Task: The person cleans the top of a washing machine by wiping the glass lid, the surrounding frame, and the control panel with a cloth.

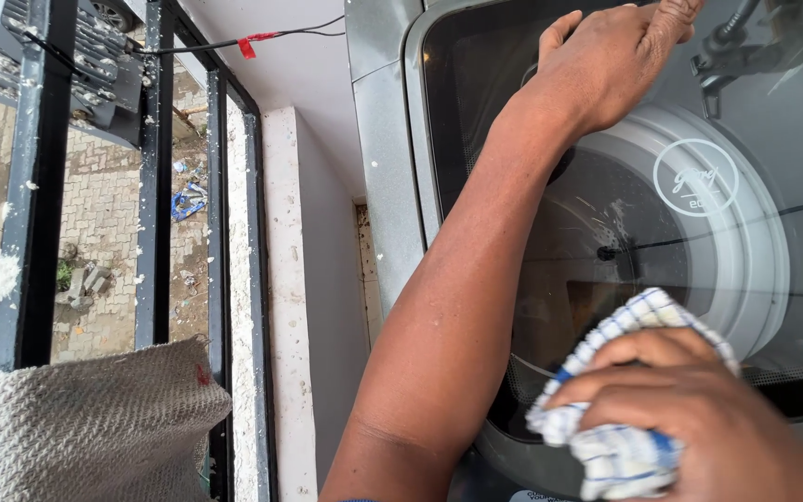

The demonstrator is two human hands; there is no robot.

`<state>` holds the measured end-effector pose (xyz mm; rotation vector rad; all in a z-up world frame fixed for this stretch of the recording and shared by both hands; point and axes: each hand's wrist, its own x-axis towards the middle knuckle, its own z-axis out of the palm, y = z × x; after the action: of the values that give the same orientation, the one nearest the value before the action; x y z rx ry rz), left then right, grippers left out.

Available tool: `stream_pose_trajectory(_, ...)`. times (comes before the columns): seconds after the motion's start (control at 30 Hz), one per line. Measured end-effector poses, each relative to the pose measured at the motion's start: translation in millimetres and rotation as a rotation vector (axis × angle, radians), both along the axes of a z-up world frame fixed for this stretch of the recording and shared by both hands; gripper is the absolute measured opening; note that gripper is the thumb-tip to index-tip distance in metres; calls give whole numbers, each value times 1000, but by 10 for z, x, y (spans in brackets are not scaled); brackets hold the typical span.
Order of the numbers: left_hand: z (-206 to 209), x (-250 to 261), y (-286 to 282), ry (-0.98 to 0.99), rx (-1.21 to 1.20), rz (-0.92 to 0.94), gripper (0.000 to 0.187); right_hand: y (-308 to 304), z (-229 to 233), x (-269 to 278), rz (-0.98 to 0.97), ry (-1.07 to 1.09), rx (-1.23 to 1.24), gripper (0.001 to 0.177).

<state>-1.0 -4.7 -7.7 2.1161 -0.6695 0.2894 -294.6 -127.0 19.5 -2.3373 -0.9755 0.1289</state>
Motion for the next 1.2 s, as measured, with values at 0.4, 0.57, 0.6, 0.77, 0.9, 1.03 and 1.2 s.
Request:
stream_pose_trajectory(0.4, 45, -4, 58, -1, -2, 6, 69, 603, 371, 198, -292, -249, -126, 51)
stream_pose_trajectory(0.57, 2, -18, 35, -6, -26, 11, 73, 268, -26, -139, -98, -82, -30, 32)
stream_pose_trajectory(0.6, 8, -18, 30, 3, -20, 13, 74, 123, -128, -214, -52, -19, -29, 28)
stream_pose_trajectory(0.77, 63, -45, 79, 8, 6, 17, 72, -997, -525, -268, 35, 12, -87, 32)
stream_pose_trajectory(0.9, 51, -60, 96, 5, -17, -8, 70, -1966, -1180, -398, -5, 81, 21, 45)
stream_pose_trajectory(1.03, 158, -145, 119, 44, 20, 12, 72, -2226, -1436, -494, -55, 130, 109, 31)
stream_pose_trajectory(1.2, 113, -137, 92, -1, 12, 30, 82, -900, -289, -290, -284, 184, -402, 62)
